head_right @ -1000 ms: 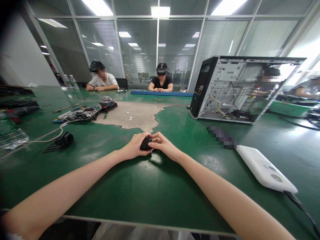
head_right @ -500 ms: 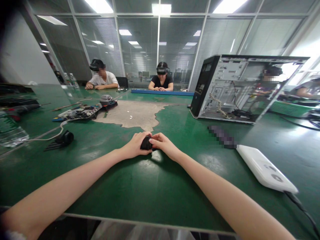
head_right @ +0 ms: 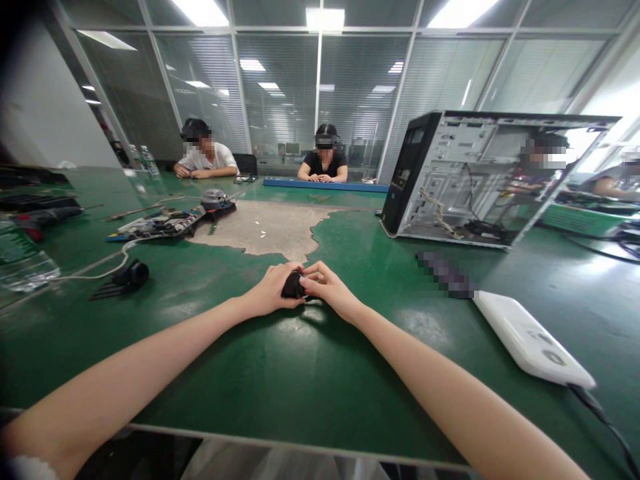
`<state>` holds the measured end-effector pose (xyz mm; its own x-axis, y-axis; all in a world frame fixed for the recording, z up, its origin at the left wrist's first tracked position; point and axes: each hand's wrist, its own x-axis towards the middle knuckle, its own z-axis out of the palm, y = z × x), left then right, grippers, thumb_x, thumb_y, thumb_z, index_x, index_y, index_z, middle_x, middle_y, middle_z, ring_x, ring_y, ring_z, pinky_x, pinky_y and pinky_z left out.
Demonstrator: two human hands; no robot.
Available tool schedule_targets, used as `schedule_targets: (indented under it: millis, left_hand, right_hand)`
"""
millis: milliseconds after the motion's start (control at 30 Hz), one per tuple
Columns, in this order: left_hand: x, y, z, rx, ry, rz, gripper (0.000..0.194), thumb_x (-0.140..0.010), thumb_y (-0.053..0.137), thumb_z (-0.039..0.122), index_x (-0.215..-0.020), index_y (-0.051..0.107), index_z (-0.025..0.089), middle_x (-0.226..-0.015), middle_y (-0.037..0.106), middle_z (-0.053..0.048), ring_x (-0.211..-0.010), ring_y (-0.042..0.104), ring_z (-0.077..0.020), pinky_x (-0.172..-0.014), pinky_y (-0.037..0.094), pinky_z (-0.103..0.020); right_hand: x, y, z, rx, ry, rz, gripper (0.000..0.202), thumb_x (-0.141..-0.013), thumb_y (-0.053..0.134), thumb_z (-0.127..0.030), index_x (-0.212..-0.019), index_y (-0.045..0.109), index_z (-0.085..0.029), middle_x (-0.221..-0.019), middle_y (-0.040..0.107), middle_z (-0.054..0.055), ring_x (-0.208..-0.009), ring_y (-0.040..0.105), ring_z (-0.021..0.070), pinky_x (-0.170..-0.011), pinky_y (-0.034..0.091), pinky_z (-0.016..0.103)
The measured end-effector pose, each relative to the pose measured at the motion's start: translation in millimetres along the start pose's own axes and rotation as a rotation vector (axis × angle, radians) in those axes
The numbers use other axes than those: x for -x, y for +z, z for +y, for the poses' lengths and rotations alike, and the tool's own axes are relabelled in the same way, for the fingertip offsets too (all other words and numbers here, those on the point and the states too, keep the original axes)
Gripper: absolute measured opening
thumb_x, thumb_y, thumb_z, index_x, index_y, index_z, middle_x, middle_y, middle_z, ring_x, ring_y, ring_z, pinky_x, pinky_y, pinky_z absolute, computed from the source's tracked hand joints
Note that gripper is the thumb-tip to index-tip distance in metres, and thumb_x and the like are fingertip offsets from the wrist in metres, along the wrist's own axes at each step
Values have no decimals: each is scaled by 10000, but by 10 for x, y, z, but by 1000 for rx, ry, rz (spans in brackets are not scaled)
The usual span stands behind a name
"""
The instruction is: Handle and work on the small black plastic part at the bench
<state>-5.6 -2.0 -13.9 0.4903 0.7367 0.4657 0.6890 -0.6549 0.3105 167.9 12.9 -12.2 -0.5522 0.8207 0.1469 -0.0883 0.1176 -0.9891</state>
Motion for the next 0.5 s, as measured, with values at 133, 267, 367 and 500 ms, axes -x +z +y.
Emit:
schedule_targets:
  millis: [133, 267, 367, 500]
  left_hand:
    - [-5, 4, -3, 17, -15, -6, 584, -646, 612, 396, -1126, 321, 237, -1089, 495, -47, -992, 464, -234, -849, 299, -376]
    - [-5, 5, -9, 20, -18, -2, 598, -632, 623, 387, -1127, 324, 237, -1083, 496, -47, -980, 466, -235, -848, 297, -377]
    - [-3, 5, -12, 14, -6, -1, 602, -636, 621, 396, -1130, 318, 232, -1082, 497, -49, -975, 468, -233, -843, 301, -374]
    - [-1, 3, -7, 18, -12, -4, 593, -640, 617, 395, -1128, 321, 233, -1079, 499, -47, -983, 469, -233, -845, 300, -374]
  right_hand:
    - [-19, 12, 23, 32, 24, 61, 255, -681, 614, -339, -861, 492, -206, -807, 554, -3, -759, 531, 117, -697, 441, 286]
    - [-25, -11, 35, 51, 21, 38, 250, -694, 600, -338, -879, 502, -200, -851, 549, 12, -779, 528, 120, -707, 441, 288]
    - [-15, -36, 30, 48, -10, -26, 258, -683, 620, -294, -884, 480, -210, -823, 554, -4, -766, 533, 118, -710, 436, 294]
    - [6, -41, 11, 53, -33, -60, 321, -646, 656, -256, -896, 458, -223, -822, 559, -15, -766, 538, 120, -726, 431, 303]
